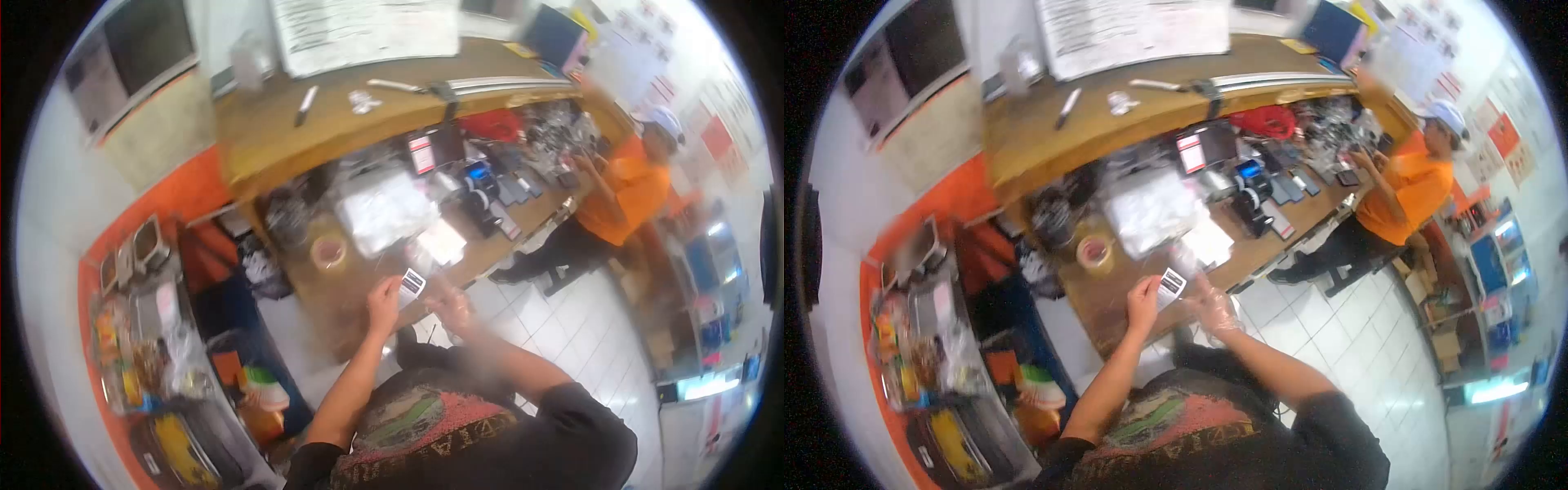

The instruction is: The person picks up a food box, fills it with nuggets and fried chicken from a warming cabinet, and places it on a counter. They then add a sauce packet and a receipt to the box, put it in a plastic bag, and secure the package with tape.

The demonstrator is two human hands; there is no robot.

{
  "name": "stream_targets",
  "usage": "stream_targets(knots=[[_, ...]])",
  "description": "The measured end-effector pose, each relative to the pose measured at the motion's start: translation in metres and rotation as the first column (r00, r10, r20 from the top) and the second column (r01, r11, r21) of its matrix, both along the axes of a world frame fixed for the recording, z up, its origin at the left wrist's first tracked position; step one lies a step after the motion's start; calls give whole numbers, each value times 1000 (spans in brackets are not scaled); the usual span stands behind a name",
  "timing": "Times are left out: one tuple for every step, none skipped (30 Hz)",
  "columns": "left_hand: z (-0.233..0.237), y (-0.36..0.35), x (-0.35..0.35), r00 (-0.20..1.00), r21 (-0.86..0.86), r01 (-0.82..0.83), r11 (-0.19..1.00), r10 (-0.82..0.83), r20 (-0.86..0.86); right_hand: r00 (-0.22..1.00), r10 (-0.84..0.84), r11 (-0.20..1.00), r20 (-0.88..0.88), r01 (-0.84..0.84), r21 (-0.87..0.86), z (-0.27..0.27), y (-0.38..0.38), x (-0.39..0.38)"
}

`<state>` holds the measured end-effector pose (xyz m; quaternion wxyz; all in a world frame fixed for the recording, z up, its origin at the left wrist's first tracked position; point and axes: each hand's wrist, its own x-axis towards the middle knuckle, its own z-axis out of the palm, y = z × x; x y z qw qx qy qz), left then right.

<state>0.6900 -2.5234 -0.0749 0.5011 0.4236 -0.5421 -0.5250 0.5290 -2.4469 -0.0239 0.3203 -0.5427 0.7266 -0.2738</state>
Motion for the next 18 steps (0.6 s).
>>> stream_targets(knots=[[-15, -23, -26, 999, -78, -18, 997, 21, 43, 998, -62, 996, -21, 60, -58, -13, -12, -26], [-39, -50, -51, 996, -158, -29, 987, 42, 78, 979, -93, 995, -182, 95, 1, -17, -28, -43], [-52, -70, -72, 992, -235, -37, 971, 64, 112, 960, -132, 983, -246, 94, -159, -36, -42, -60], [-50, -81, -90, 964, -218, -69, 973, 121, 235, 934, -177, 949, -309, 79, -307, -65, -57, -78], [-56, -91, -103, 953, -283, -66, 957, 145, 267, 903, -228, 897, -364, 49, -439, -96, -69, -93], [-66, -100, -112, 938, -343, -66, 937, 175, 298, 934, -183, 925, -307, 58, -377, -129, -79, -105], [-74, -104, -119, 922, -398, -70, 915, 212, 324, 960, -133, 949, -245, 53, -311, -162, -87, -111], [-74, -104, -129, 940, -271, -109, 956, 189, 286, 968, -94, 956, -231, 23, -292, -165, -93, -120], [-71, -103, -135, 953, -133, -148, 980, 177, 245, 975, -55, 962, -216, -7, -273, -168, -99, -128], [-72, -100, -138, 962, 16, -186, 982, 179, 206, 965, -24, 955, -260, -55, -293, -139, -95, -128], [-80, -101, -136, 948, 2, -165, 986, 157, 278, 953, 15, 946, -302, -111, -305, -110, -90, -130], [-92, -106, -129, 927, -9, -146, 989, 140, 347, 953, 146, 969, -265, -192, -155, -90, -91, -139], [-102, -112, -125, 903, -22, -128, 992, 125, 410, 952, 173, 957, -254, -224, -186, -97, -93, -147], [-112, -115, -123, 920, 11, -107, 994, 95, 380, 949, 201, 942, -243, -255, -220, -106, -96, -152], [-112, -117, -125, 914, 27, -111, 993, 91, 395, 946, 227, 923, -232, -285, -258, -112, -98, -156], [-109, -121, -126, 908, 41, -112, 993, 85, 410, 946, 227, 952, -233, -265, -150, -92, -102, -157], [-107, -124, -126, 902, 52, -109, 993, 77, 425, 945, 224, 970, -237, -240, -42, -71, -103, -160], [-113, -128, -125, 885, 84, -107, 991, 56, 463, 944, 221, 975, -244, -211, 67, -56, -105, -163]])
